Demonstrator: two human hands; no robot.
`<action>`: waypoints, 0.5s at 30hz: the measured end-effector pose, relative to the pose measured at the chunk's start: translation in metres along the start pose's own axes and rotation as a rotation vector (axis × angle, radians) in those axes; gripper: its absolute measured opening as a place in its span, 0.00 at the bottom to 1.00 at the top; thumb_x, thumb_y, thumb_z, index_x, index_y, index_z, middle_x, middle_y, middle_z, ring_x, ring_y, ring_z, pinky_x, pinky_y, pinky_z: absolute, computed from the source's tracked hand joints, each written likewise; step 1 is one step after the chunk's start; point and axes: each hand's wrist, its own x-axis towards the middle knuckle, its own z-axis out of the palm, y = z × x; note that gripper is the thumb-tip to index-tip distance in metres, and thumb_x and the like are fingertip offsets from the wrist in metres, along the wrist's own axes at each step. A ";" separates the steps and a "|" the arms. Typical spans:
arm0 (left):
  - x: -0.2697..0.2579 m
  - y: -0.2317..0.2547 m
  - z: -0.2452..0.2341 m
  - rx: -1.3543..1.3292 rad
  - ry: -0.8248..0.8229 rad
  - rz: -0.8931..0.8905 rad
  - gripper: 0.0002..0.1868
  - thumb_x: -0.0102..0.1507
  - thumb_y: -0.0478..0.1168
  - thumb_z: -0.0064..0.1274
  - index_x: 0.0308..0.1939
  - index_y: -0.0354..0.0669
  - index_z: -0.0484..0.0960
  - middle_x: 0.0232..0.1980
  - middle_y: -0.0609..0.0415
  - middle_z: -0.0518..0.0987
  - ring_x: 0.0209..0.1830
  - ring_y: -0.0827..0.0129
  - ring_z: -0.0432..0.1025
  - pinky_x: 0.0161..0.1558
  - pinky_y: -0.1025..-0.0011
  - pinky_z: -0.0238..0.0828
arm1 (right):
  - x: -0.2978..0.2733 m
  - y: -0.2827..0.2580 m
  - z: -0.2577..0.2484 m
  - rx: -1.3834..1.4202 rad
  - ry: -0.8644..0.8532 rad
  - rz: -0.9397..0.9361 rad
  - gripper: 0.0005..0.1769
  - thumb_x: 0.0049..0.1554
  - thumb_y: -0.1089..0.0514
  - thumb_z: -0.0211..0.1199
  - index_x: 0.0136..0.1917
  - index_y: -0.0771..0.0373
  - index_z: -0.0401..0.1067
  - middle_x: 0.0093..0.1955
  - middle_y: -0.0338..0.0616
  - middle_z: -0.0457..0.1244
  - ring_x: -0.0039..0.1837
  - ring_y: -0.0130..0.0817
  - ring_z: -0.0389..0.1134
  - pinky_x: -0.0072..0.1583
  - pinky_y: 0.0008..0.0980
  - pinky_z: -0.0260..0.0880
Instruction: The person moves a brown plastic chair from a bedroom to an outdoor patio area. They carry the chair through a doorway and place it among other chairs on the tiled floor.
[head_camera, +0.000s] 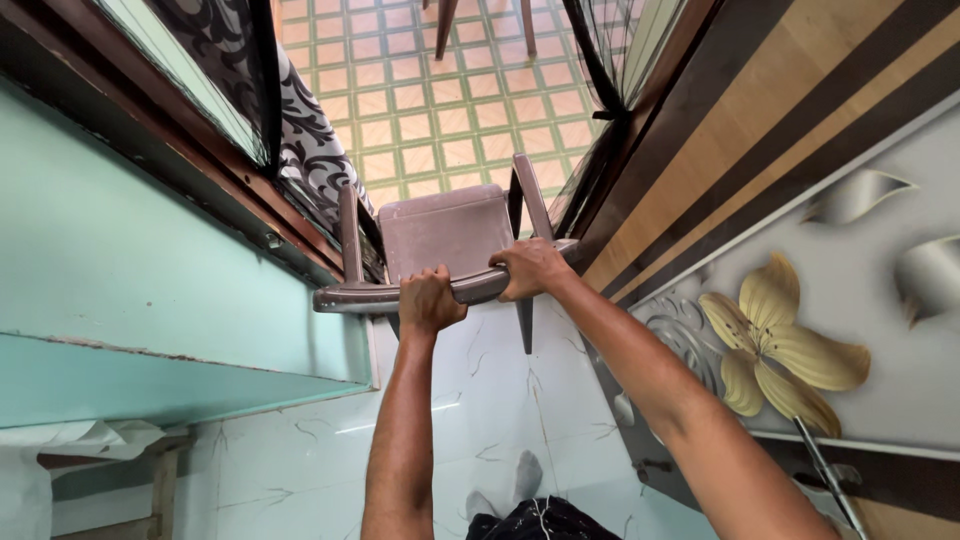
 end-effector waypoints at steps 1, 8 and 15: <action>0.003 -0.001 -0.001 0.013 0.019 0.002 0.16 0.50 0.49 0.58 0.28 0.39 0.79 0.30 0.39 0.81 0.28 0.47 0.79 0.38 0.53 0.76 | 0.003 -0.001 -0.002 -0.011 0.003 0.006 0.43 0.32 0.39 0.69 0.62 0.51 0.77 0.47 0.47 0.72 0.52 0.44 0.74 0.57 0.40 0.73; 0.029 -0.016 0.009 0.033 0.075 0.102 0.19 0.46 0.52 0.61 0.31 0.42 0.78 0.31 0.43 0.80 0.29 0.47 0.78 0.37 0.54 0.74 | 0.003 0.006 0.003 0.065 0.161 0.051 0.35 0.34 0.42 0.69 0.56 0.54 0.79 0.43 0.47 0.72 0.49 0.43 0.74 0.57 0.39 0.74; 0.029 -0.029 0.043 0.056 -0.013 0.151 0.21 0.42 0.50 0.59 0.32 0.40 0.77 0.32 0.44 0.78 0.28 0.49 0.76 0.35 0.55 0.73 | 0.007 0.002 0.024 0.094 0.186 0.105 0.27 0.35 0.47 0.66 0.49 0.56 0.79 0.40 0.48 0.71 0.45 0.45 0.74 0.55 0.42 0.73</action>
